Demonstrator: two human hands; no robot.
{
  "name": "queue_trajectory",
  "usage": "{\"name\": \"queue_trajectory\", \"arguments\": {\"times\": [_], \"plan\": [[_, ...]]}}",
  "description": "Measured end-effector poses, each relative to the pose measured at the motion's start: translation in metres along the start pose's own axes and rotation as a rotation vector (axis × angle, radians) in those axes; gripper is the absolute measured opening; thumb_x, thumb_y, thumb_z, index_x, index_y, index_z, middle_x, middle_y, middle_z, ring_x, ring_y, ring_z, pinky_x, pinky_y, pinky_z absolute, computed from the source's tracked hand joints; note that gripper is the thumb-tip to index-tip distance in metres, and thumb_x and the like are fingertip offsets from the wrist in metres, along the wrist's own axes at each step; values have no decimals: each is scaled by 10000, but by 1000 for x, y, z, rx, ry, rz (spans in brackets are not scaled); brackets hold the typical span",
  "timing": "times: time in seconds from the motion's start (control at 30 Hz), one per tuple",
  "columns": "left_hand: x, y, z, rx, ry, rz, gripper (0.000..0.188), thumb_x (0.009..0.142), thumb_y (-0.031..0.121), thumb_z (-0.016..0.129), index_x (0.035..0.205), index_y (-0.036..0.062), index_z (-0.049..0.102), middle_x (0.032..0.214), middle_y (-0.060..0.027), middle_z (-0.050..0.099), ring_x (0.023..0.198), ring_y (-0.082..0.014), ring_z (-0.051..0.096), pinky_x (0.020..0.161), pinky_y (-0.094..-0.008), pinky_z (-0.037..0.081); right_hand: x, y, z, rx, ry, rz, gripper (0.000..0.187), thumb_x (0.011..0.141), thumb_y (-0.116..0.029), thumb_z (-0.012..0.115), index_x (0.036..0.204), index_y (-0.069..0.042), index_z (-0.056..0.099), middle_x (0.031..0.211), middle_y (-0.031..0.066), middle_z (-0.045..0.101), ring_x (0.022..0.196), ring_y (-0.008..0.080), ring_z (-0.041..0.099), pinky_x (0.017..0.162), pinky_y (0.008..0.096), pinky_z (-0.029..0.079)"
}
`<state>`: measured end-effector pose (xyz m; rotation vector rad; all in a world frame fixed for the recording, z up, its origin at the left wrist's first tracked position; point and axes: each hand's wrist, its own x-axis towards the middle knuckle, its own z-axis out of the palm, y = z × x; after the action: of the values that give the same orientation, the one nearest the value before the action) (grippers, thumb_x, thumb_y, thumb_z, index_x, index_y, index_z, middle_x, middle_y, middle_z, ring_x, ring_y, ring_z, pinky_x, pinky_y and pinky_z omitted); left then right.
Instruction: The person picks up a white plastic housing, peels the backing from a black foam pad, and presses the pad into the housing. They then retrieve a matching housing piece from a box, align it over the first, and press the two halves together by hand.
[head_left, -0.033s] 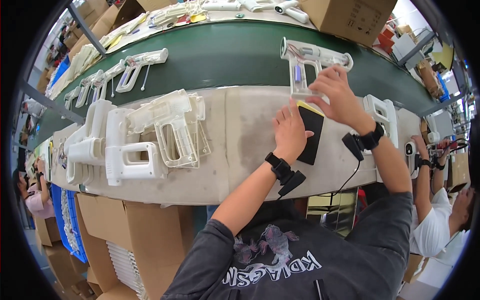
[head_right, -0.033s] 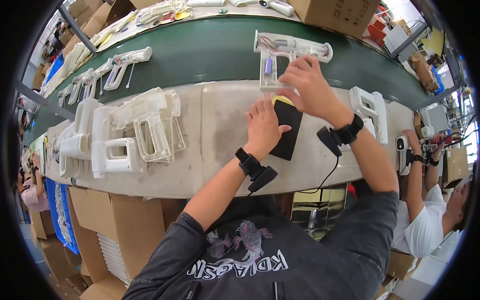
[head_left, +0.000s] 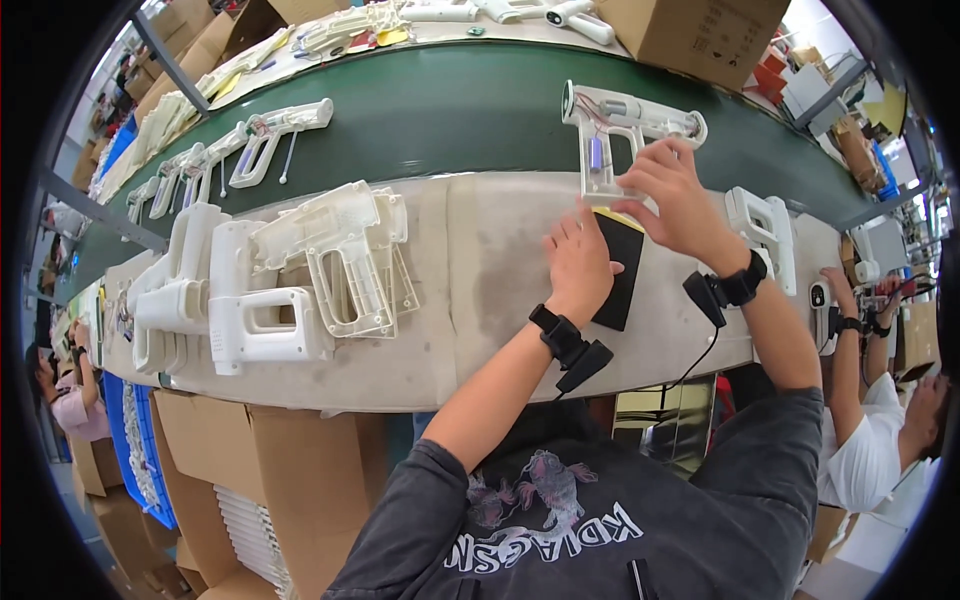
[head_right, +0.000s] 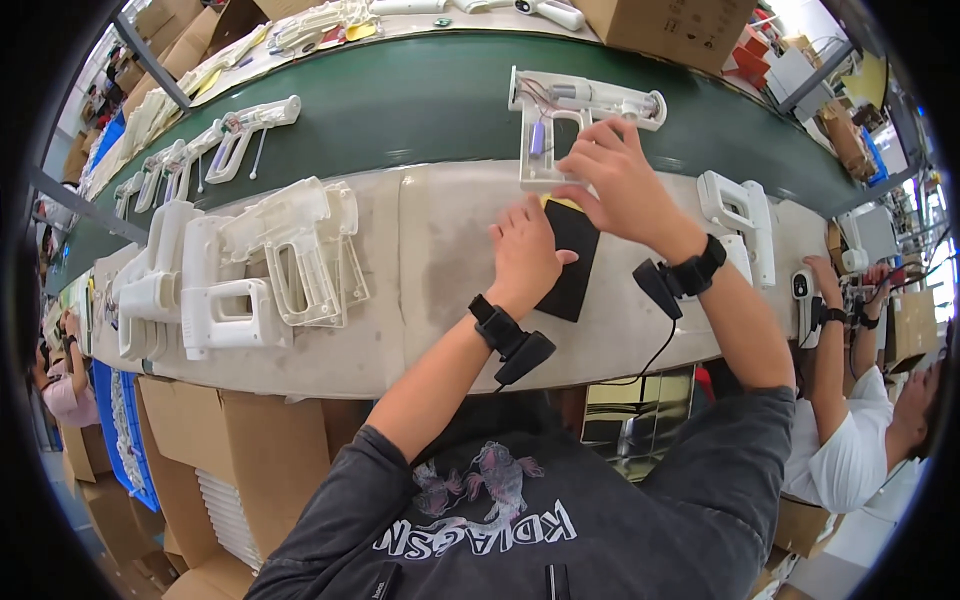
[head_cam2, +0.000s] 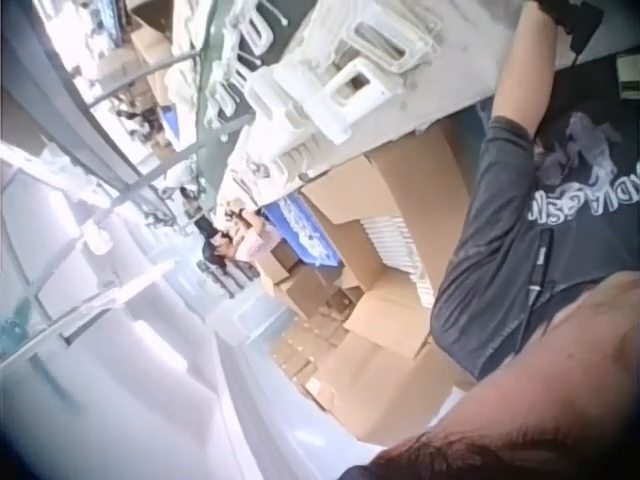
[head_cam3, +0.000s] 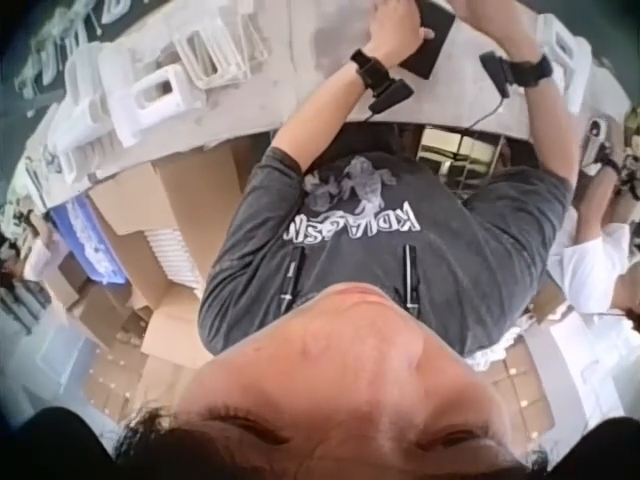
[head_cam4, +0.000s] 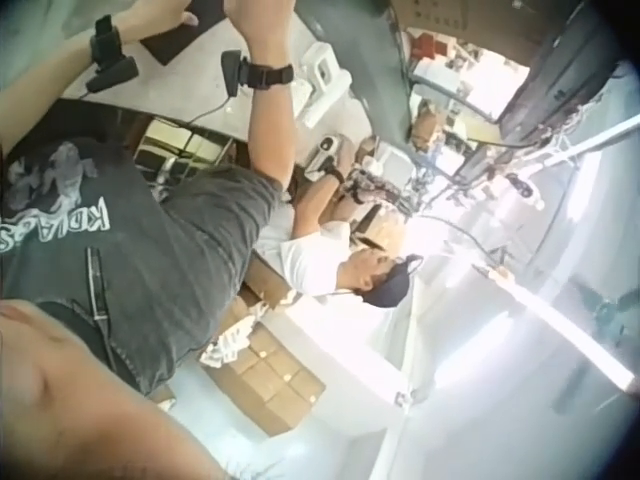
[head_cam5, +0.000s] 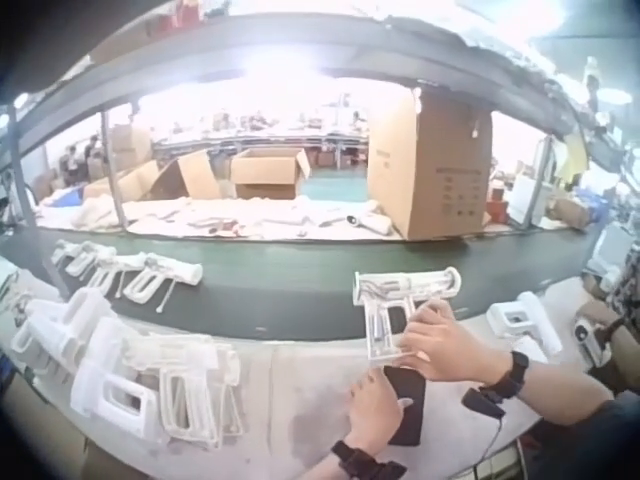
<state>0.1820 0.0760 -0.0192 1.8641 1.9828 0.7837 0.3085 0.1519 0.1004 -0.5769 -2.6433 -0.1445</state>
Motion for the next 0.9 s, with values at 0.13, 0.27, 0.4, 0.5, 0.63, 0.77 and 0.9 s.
{"name": "queue_trajectory", "arguments": {"times": [0.13,0.27,0.4,0.5,0.63,0.77,0.9], "plan": [[-17,-11,-13,-109,-214,-83,797,675,284,911,1289,-9,496,1230,-177,564,1148,-329,524,943,-447,412,-18,-20,1,33,16,66,270,757,-133,830,961,-75,662,897,48,611,1015,272,550,1051,461,349],[-70,-43,-29,-175,-121,31,636,679,240,909,1159,26,550,1130,-154,610,1055,-347,564,944,-435,416,-28,-30,19,112,13,100,295,734,-143,849,949,-83,657,904,46,608,1021,274,546,1054,466,349],[-116,-49,-84,-453,-333,-164,565,766,173,864,1191,23,524,1150,-179,643,1088,-366,602,954,-411,462,-29,-48,42,181,8,50,292,726,-148,851,924,-92,644,915,46,603,1024,277,547,1057,466,350],[-144,-64,-119,-802,-486,-372,502,851,127,801,1239,12,503,1210,-172,642,1156,-299,614,979,-376,481,-25,-64,66,215,-21,-5,279,733,-155,839,918,-95,639,914,47,599,1025,273,551,1060,463,354],[-170,-100,-152,-1025,-384,-362,512,933,77,714,1372,12,458,1239,-108,637,1197,-176,585,1018,-333,464,-24,-90,94,215,-40,-74,277,728,-186,832,904,-102,635,906,41,595,1012,255,555,1050,464,363],[-181,-114,-172,-997,-323,-348,524,951,74,690,1410,18,444,1258,-96,617,1168,-161,572,1007,-327,462,-24,-114,101,247,-30,-102,271,725,-190,831,891,-104,634,889,36,590,1005,246,554,1047,458,363],[-179,-111,-185,-1125,-403,-455,477,947,60,701,1362,32,468,1162,-92,653,1078,-122,596,962,-285,472,-21,-111,87,415,-99,-101,270,767,-172,813,980,-75,679,938,50,629,980,264,577,998,430,409]]}}
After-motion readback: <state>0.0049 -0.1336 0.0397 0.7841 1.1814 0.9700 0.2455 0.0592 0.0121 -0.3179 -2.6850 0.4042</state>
